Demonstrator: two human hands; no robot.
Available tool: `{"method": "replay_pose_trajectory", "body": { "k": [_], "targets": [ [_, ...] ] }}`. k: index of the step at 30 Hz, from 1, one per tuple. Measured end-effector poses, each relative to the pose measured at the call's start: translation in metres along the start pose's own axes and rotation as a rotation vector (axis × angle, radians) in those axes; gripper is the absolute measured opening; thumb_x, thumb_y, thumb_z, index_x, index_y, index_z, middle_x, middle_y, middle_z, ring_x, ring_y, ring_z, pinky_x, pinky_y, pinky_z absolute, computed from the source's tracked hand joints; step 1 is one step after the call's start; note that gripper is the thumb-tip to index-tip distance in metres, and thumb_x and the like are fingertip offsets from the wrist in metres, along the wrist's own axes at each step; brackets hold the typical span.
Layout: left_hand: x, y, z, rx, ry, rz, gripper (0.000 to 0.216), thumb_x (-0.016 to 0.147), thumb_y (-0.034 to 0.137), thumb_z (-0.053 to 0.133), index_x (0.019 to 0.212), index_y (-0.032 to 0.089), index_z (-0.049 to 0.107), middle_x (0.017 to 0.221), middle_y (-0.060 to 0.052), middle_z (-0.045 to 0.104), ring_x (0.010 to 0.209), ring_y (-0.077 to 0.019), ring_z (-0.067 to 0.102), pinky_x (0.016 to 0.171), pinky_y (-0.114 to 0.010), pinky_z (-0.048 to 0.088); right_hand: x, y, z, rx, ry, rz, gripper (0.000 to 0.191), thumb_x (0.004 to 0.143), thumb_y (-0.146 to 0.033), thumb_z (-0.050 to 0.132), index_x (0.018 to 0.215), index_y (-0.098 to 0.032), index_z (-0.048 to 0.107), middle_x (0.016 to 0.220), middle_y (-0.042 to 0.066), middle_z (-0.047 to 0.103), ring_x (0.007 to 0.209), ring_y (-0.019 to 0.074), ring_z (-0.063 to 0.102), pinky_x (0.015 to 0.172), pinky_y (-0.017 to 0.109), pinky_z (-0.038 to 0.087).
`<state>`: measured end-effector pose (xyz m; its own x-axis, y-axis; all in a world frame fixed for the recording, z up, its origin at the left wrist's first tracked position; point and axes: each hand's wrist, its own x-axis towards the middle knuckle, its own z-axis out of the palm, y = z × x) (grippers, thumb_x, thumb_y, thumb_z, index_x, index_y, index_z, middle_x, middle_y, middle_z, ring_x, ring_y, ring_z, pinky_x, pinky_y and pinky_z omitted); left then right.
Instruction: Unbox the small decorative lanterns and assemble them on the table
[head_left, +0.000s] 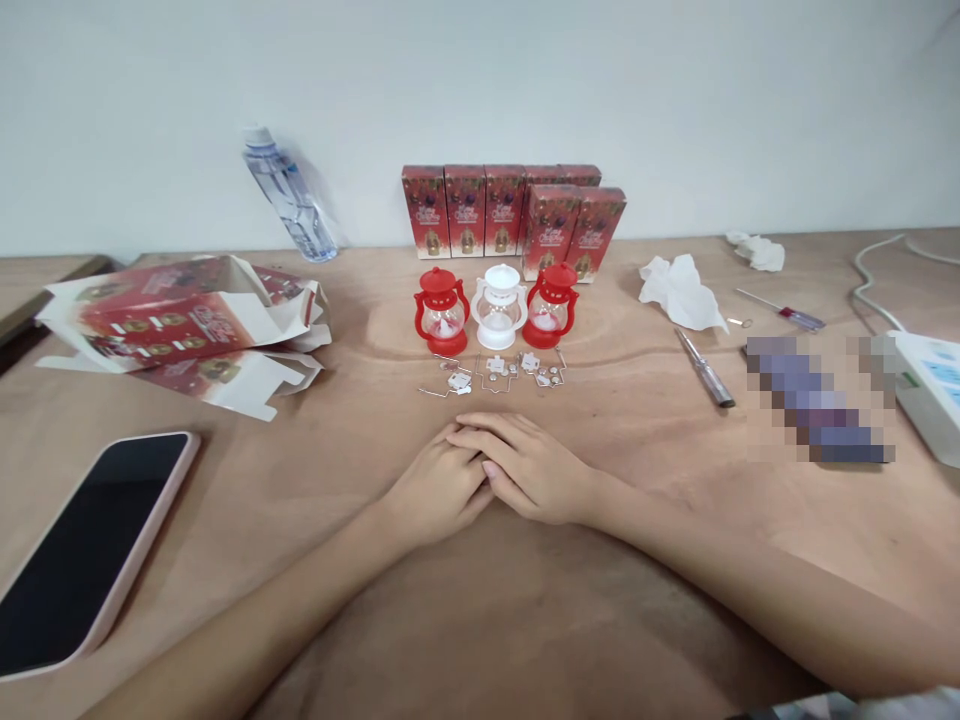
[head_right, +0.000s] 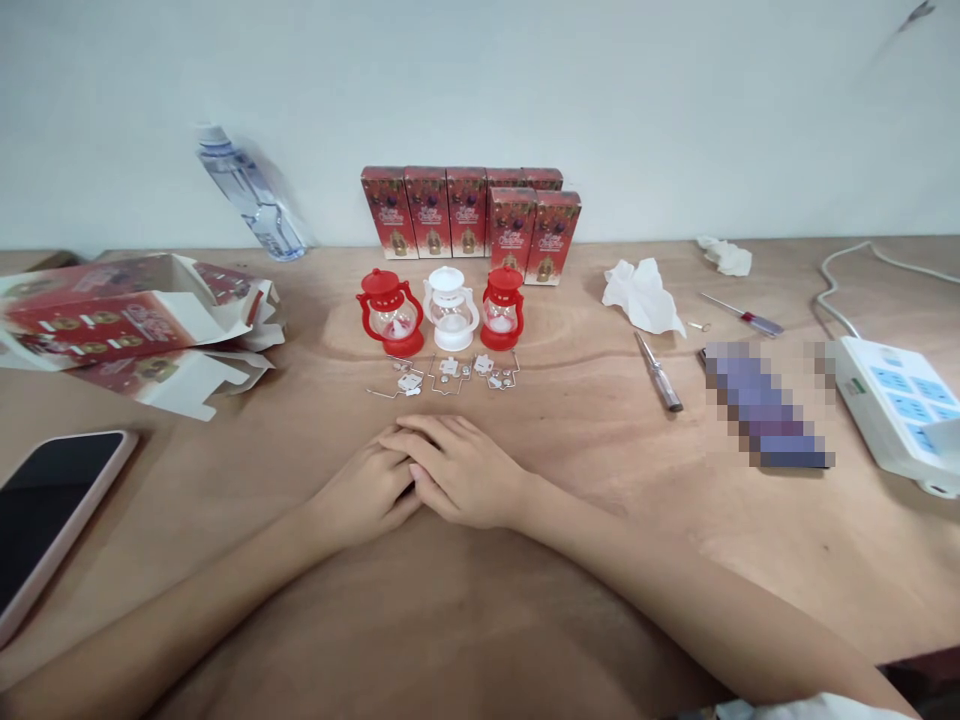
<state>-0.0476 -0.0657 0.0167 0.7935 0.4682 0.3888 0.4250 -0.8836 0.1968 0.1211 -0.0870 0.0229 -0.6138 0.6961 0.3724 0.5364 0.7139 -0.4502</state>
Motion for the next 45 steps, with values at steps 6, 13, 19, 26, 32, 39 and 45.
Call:
{"method": "replay_pose_trajectory", "body": {
  "k": [6, 13, 19, 26, 32, 39, 45],
  "targets": [
    [0.0003, 0.0005, -0.0012, 0.009, 0.002, 0.007, 0.026, 0.087, 0.018, 0.042, 0.079, 0.014, 0.066, 0.075, -0.007, 0.069, 0.078, -0.0215, 0.063, 0.083, -0.038, 0.051, 0.0003, 0.0, -0.0008, -0.004, 0.003, -0.01, 0.041, 0.092, -0.019, 0.031, 0.128, -0.011, 0.047, 0.129, 0.016, 0.052, 0.12, 0.0235, 0.049, 0.099, 0.043, 0.044],
    [0.0008, 0.0001, 0.0002, 0.049, -0.021, -0.001, 0.025, 0.087, 0.018, 0.043, 0.079, 0.014, 0.067, 0.079, -0.008, 0.07, 0.079, -0.021, 0.063, 0.079, -0.036, 0.052, -0.0005, 0.0006, -0.0001, -0.009, 0.004, -0.011, 0.041, 0.092, -0.019, 0.03, 0.129, -0.013, 0.046, 0.13, 0.015, 0.052, 0.121, 0.023, 0.048, 0.1, 0.043, 0.043],
    [-0.0003, -0.0002, 0.0007, 0.033, -0.034, 0.002, 0.025, 0.087, 0.019, 0.044, 0.077, 0.014, 0.066, 0.078, -0.008, 0.07, 0.08, -0.0217, 0.063, 0.081, -0.037, 0.051, -0.0008, 0.0012, 0.0003, -0.024, 0.01, -0.021, 0.04, 0.092, -0.019, 0.03, 0.128, -0.011, 0.046, 0.129, 0.016, 0.052, 0.12, 0.0231, 0.048, 0.099, 0.042, 0.044],
    [0.0009, 0.0006, -0.0011, 0.03, -0.067, -0.006, 0.024, 0.087, 0.019, 0.045, 0.08, 0.014, 0.067, 0.08, -0.008, 0.07, 0.083, -0.0224, 0.063, 0.082, -0.039, 0.051, -0.0005, 0.0015, 0.0, -0.038, 0.007, -0.029, 0.04, 0.093, -0.019, 0.03, 0.129, -0.011, 0.046, 0.129, 0.015, 0.053, 0.12, 0.0225, 0.048, 0.1, 0.042, 0.043],
    [0.0006, -0.0005, 0.0011, 0.015, -0.064, -0.011, 0.026, 0.088, 0.019, 0.043, 0.081, 0.015, 0.067, 0.082, -0.008, 0.07, 0.084, -0.0222, 0.063, 0.083, -0.039, 0.051, -0.0004, 0.0013, 0.0, -0.041, 0.011, -0.035, 0.04, 0.093, -0.019, 0.03, 0.128, -0.01, 0.047, 0.129, 0.016, 0.053, 0.119, 0.0231, 0.049, 0.099, 0.041, 0.043],
    [0.0011, -0.0003, 0.0003, 0.015, -0.031, 0.0, 0.027, 0.089, 0.02, 0.042, 0.081, 0.014, 0.067, 0.08, -0.008, 0.07, 0.082, -0.0223, 0.063, 0.08, -0.038, 0.051, -0.0006, 0.0013, -0.0002, -0.043, 0.005, -0.028, 0.04, 0.092, -0.019, 0.03, 0.128, -0.012, 0.047, 0.13, 0.015, 0.052, 0.12, 0.0223, 0.048, 0.099, 0.041, 0.043],
    [0.0003, 0.0003, 0.0002, 0.019, -0.029, 0.011, 0.026, 0.087, 0.019, 0.044, 0.076, 0.013, 0.067, 0.076, -0.008, 0.07, 0.078, -0.0224, 0.063, 0.078, -0.039, 0.052, -0.0007, 0.0014, 0.0002, -0.038, 0.009, -0.031, 0.04, 0.093, -0.019, 0.029, 0.128, -0.011, 0.046, 0.129, 0.016, 0.052, 0.12, 0.0227, 0.049, 0.099, 0.042, 0.044]
  ]
}}
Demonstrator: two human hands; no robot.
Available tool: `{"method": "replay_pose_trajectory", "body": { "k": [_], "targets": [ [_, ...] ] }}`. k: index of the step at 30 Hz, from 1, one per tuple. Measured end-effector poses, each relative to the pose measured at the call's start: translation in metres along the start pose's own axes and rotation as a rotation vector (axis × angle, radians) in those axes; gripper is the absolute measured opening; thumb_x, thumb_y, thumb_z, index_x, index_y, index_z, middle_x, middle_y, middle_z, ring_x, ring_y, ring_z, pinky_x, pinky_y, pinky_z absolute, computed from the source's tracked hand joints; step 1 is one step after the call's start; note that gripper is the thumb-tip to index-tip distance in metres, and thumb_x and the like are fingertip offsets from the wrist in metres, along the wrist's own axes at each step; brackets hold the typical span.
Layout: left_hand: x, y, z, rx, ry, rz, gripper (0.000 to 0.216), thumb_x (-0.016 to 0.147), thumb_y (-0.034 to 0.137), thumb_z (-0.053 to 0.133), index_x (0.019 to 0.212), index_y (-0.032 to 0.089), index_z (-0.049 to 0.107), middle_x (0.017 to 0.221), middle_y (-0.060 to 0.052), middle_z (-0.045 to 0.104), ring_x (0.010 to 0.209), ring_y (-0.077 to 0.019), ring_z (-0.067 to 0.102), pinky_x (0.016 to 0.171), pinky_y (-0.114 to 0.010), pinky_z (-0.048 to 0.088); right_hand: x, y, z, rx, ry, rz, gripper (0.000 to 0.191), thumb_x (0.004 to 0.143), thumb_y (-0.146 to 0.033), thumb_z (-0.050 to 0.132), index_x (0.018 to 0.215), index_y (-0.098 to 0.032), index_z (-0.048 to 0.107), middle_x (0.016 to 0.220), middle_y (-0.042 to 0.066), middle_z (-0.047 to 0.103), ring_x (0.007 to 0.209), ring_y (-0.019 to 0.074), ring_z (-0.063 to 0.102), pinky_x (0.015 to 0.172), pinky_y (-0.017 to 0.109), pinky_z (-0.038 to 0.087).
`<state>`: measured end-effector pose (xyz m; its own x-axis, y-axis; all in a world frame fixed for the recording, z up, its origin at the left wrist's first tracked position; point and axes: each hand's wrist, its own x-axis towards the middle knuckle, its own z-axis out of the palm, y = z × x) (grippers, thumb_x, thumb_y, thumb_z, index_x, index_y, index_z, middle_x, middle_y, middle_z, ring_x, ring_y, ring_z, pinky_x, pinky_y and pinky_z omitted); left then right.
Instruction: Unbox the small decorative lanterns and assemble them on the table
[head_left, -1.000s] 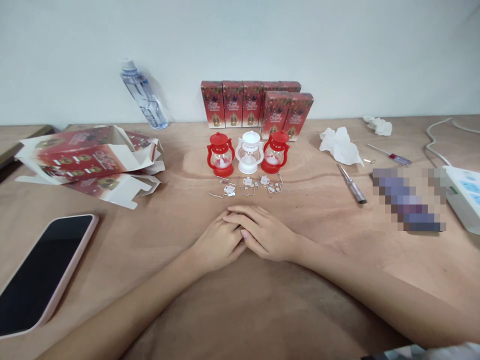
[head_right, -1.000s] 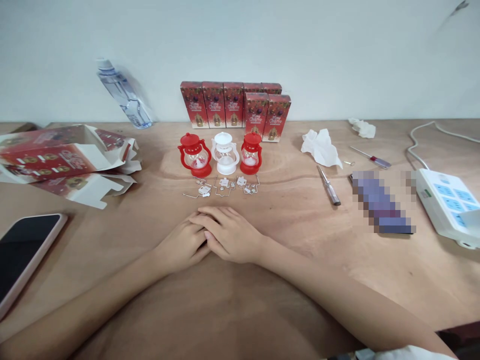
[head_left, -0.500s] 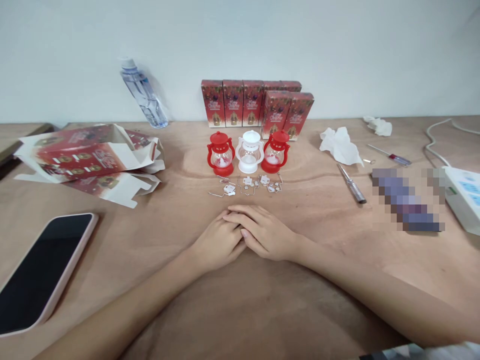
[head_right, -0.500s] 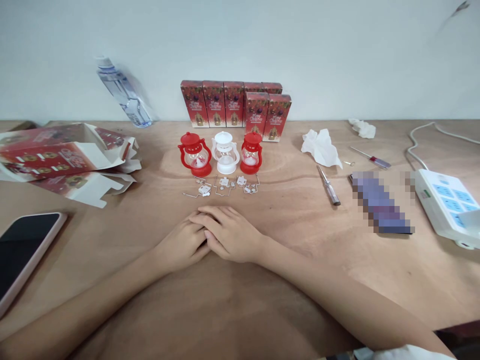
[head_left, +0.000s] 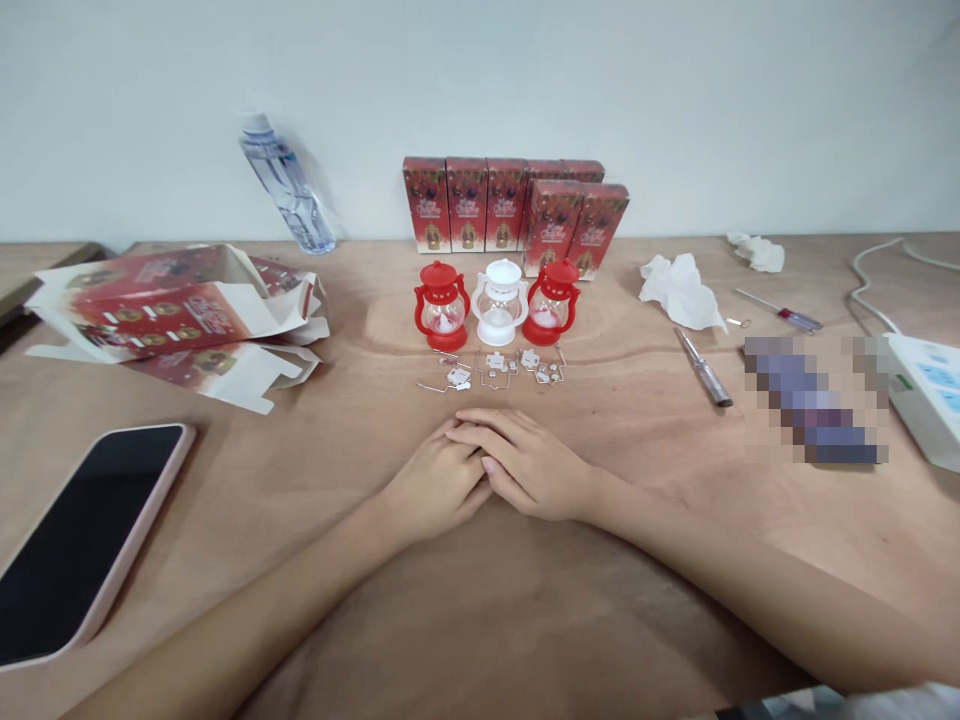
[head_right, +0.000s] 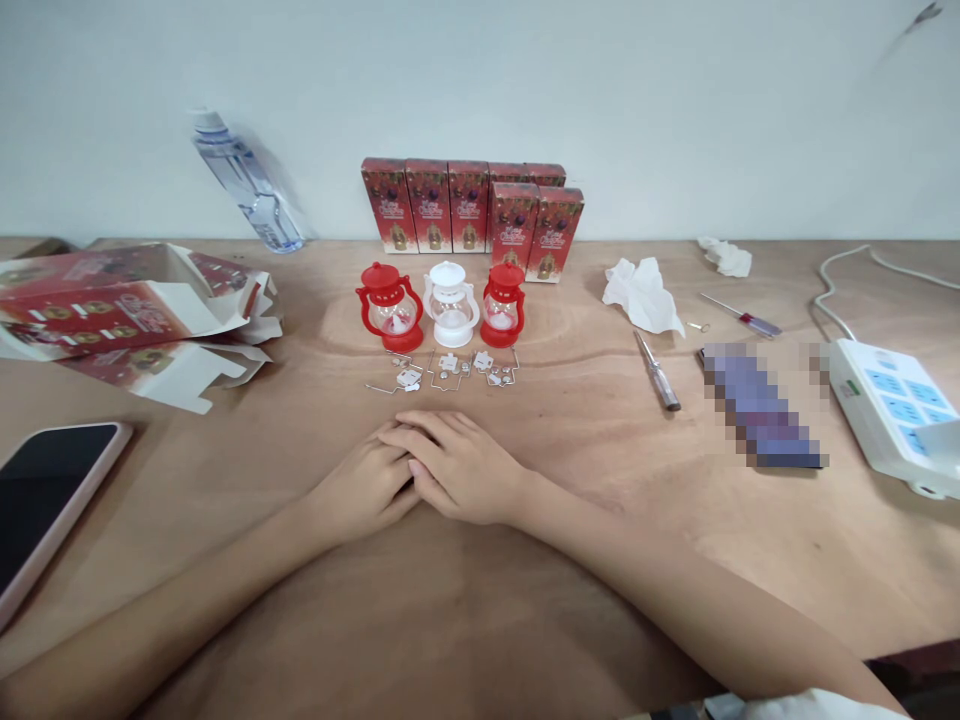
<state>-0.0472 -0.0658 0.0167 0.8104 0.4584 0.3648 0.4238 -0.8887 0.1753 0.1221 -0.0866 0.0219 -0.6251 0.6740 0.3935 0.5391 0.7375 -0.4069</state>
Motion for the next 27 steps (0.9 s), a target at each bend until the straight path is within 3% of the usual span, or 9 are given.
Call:
{"method": "replay_pose_trajectory", "body": {
  "k": [27],
  "targets": [
    [0.0001, -0.0001, 0.0005, 0.01, -0.031, -0.009, 0.027, 0.088, 0.02, 0.042, 0.078, 0.014, 0.067, 0.079, -0.008, 0.07, 0.081, -0.0227, 0.063, 0.081, -0.039, 0.051, 0.0, -0.0002, -0.0009, 0.009, -0.011, 0.008, 0.04, 0.092, -0.019, 0.031, 0.129, -0.014, 0.045, 0.13, 0.014, 0.052, 0.12, 0.0221, 0.048, 0.099, 0.042, 0.043]
  ]
}}
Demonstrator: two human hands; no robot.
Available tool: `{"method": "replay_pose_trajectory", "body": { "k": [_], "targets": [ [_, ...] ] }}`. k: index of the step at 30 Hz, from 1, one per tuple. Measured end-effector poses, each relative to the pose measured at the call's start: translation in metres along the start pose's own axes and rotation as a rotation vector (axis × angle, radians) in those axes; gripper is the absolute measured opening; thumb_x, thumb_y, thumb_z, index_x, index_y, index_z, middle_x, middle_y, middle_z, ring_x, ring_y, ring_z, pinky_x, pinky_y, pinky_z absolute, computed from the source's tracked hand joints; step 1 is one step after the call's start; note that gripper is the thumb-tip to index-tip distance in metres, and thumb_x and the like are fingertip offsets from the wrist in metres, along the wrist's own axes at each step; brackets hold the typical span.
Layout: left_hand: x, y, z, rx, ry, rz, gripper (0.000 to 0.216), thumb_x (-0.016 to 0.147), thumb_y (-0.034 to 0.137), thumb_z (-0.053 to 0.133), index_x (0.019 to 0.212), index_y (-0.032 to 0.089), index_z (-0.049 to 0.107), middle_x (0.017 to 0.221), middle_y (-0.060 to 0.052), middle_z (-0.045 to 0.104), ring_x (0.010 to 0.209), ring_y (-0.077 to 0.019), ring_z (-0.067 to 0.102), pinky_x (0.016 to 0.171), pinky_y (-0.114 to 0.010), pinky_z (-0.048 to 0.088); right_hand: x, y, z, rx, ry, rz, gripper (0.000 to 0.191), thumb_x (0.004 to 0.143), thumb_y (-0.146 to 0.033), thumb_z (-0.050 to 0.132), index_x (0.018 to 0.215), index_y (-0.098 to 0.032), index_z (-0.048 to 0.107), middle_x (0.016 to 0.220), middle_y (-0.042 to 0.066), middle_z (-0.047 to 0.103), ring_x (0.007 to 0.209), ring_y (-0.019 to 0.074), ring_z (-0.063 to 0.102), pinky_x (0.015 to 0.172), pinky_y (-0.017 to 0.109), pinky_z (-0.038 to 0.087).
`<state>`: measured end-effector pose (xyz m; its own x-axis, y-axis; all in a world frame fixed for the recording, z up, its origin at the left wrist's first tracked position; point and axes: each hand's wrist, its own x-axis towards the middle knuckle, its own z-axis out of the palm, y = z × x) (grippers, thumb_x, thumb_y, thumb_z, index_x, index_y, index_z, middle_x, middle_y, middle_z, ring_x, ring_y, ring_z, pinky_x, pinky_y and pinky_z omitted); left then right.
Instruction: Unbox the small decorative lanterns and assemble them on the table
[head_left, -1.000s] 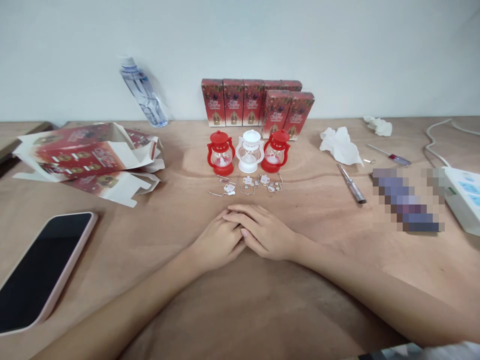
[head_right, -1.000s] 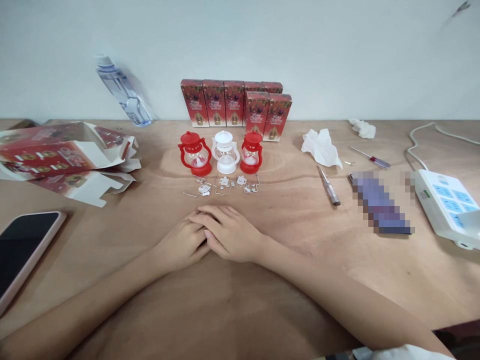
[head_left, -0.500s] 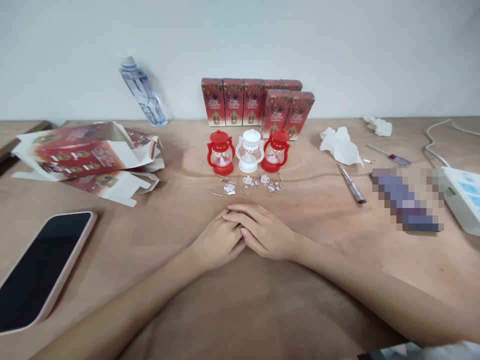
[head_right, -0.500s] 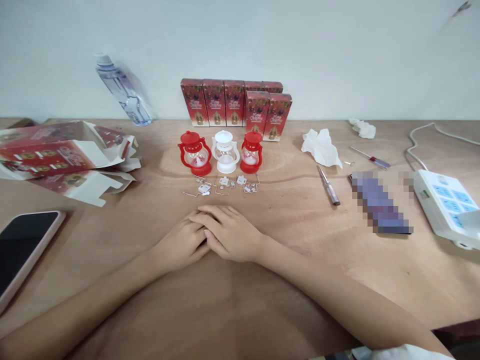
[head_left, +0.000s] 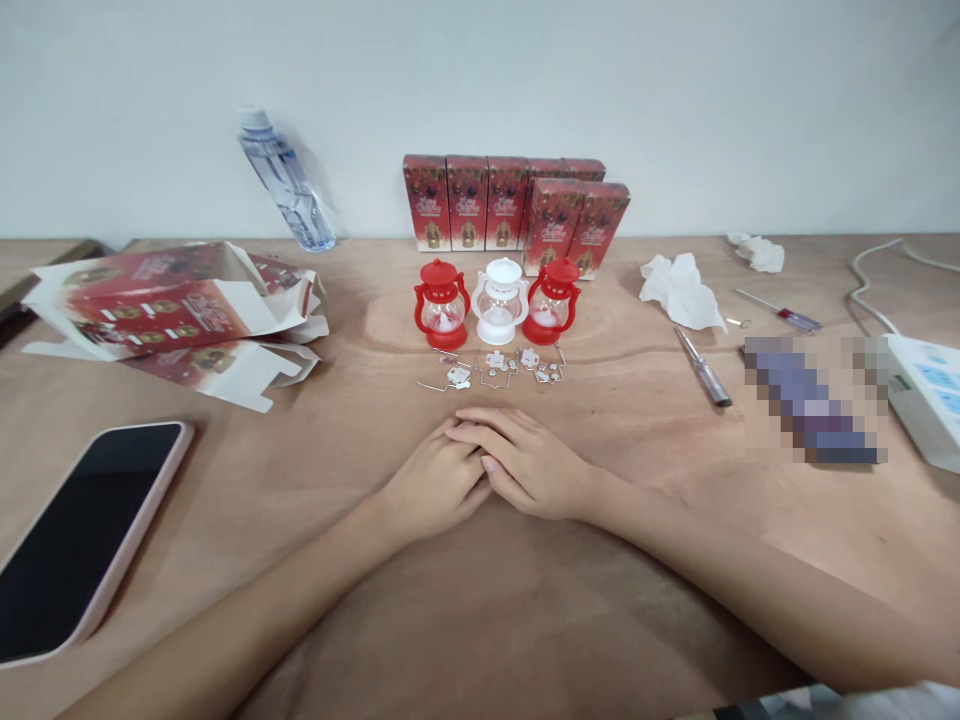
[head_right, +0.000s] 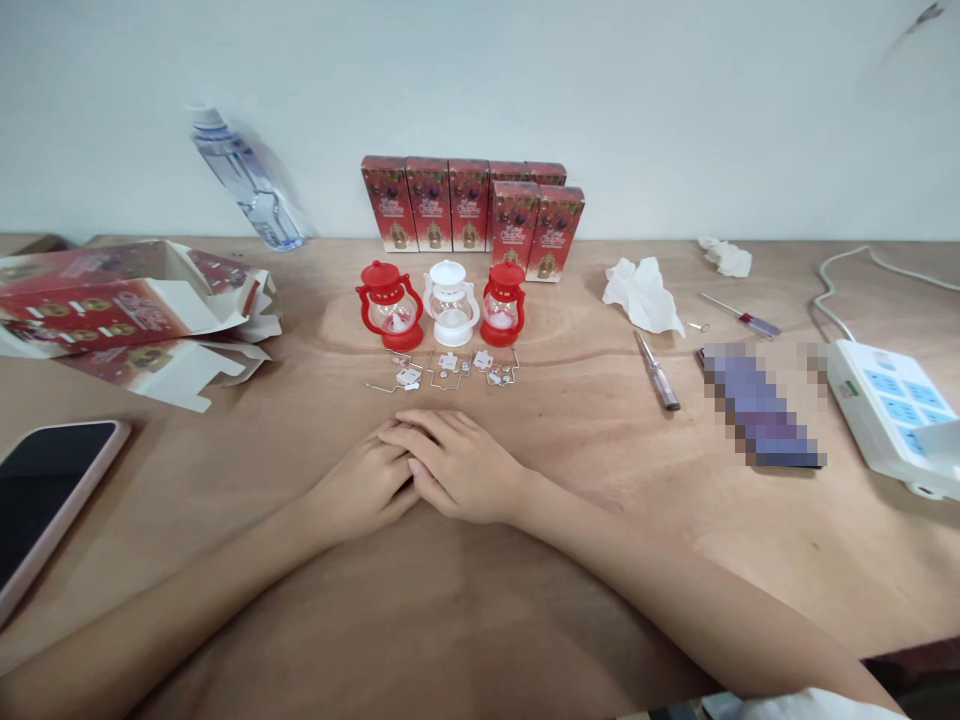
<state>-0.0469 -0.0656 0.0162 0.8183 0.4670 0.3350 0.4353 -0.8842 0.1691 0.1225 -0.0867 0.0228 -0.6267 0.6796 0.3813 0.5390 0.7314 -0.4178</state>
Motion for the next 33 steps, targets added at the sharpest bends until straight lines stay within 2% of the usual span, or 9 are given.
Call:
{"method": "replay_pose_trajectory", "body": {
  "k": [12, 16, 20, 23, 24, 27, 29, 31, 33],
  "targets": [
    [0.0, 0.0, 0.0, -0.002, -0.005, -0.01, 0.024, 0.087, 0.02, 0.045, 0.077, 0.014, 0.067, 0.077, -0.008, 0.069, 0.08, -0.0229, 0.063, 0.081, -0.039, 0.051, 0.001, 0.0, 0.0, -0.004, 0.004, -0.009, 0.04, 0.092, -0.019, 0.03, 0.128, -0.012, 0.046, 0.129, 0.015, 0.052, 0.12, 0.0222, 0.048, 0.099, 0.041, 0.044],
    [0.0, 0.0, -0.001, -0.029, -0.004, -0.01, 0.024, 0.088, 0.02, 0.043, 0.088, 0.013, 0.066, 0.086, -0.01, 0.07, 0.088, -0.024, 0.063, 0.084, -0.041, 0.051, -0.002, 0.0, 0.001, -0.071, 0.02, -0.02, 0.039, 0.092, -0.02, 0.032, 0.128, -0.014, 0.046, 0.129, 0.013, 0.053, 0.121, 0.0213, 0.048, 0.101, 0.042, 0.042],
    [0.0, 0.0, -0.005, -0.049, -0.025, -0.022, 0.026, 0.088, 0.017, 0.042, 0.104, 0.013, 0.063, 0.109, -0.012, 0.066, 0.103, -0.0239, 0.06, 0.09, -0.041, 0.049, 0.006, 0.015, -0.026, -0.257, 0.244, -0.011, 0.032, 0.091, -0.022, 0.039, 0.121, -0.019, 0.051, 0.125, 0.012, 0.057, 0.122, 0.0241, 0.048, 0.104, 0.047, 0.036],
    [-0.001, 0.0, -0.006, -0.095, -0.022, -0.011, 0.032, 0.088, 0.013, 0.042, 0.115, 0.015, 0.057, 0.121, -0.01, 0.061, 0.114, -0.0213, 0.056, 0.097, -0.039, 0.045, 0.031, 0.042, -0.069, -0.345, 0.505, 0.212, 0.031, 0.092, -0.021, 0.033, 0.119, -0.02, 0.05, 0.12, 0.011, 0.06, 0.118, 0.0238, 0.051, 0.1, 0.045, 0.039],
    [-0.001, 0.0, -0.006, -0.104, -0.021, -0.011, 0.032, 0.087, 0.013, 0.042, 0.116, 0.016, 0.057, 0.122, -0.009, 0.061, 0.116, -0.0208, 0.055, 0.098, -0.039, 0.044, 0.043, 0.054, -0.085, -0.406, 0.527, 0.276, 0.032, 0.092, -0.022, 0.032, 0.119, -0.021, 0.051, 0.12, 0.01, 0.06, 0.118, 0.0244, 0.05, 0.1, 0.045, 0.038],
    [-0.001, 0.0, -0.005, -0.112, -0.02, -0.023, 0.033, 0.086, 0.012, 0.043, 0.116, 0.017, 0.057, 0.122, -0.009, 0.061, 0.116, -0.0212, 0.055, 0.098, -0.04, 0.045, 0.082, 0.093, -0.124, -0.672, 0.478, 0.406, 0.039, 0.089, -0.018, 0.033, 0.125, -0.018, 0.047, 0.137, 0.009, 0.049, 0.135, 0.028, 0.03, 0.107, 0.051, 0.024],
    [-0.001, 0.0, -0.005, -0.117, -0.02, -0.02, 0.033, 0.086, 0.012, 0.044, 0.116, 0.017, 0.056, 0.122, -0.009, 0.061, 0.116, -0.0216, 0.055, 0.097, -0.041, 0.045, 0.103, 0.118, -0.138, -0.776, 0.341, 0.455, 0.05, 0.085, -0.017, 0.037, 0.135, -0.016, 0.038, 0.142, 0.011, 0.043, 0.139, 0.0289, 0.02, 0.109, 0.054, 0.015],
    [-0.001, 0.0, -0.006, -0.123, -0.019, -0.017, 0.033, 0.085, 0.012, 0.044, 0.115, 0.016, 0.057, 0.121, -0.01, 0.061, 0.115, -0.0218, 0.056, 0.096, -0.041, 0.046, 0.116, 0.139, -0.144, -0.797, 0.157, 0.544, 0.064, 0.079, -0.017, 0.044, 0.141, -0.011, 0.028, 0.139, 0.015, 0.045, 0.14, 0.0316, 0.016, 0.108, 0.059, 0.01],
    [-0.001, -0.001, -0.007, -0.123, -0.021, -0.019, 0.032, 0.085, 0.012, 0.045, 0.114, 0.015, 0.057, 0.121, -0.01, 0.062, 0.114, -0.0222, 0.056, 0.095, -0.041, 0.046, 0.124, 0.151, -0.145, -0.79, 0.045, 0.6, 0.074, 0.074, -0.016, 0.049, 0.142, -0.008, 0.022, 0.135, 0.018, 0.048, 0.136, 0.0345, 0.022, 0.105, 0.063, 0.013]
  ]
}}
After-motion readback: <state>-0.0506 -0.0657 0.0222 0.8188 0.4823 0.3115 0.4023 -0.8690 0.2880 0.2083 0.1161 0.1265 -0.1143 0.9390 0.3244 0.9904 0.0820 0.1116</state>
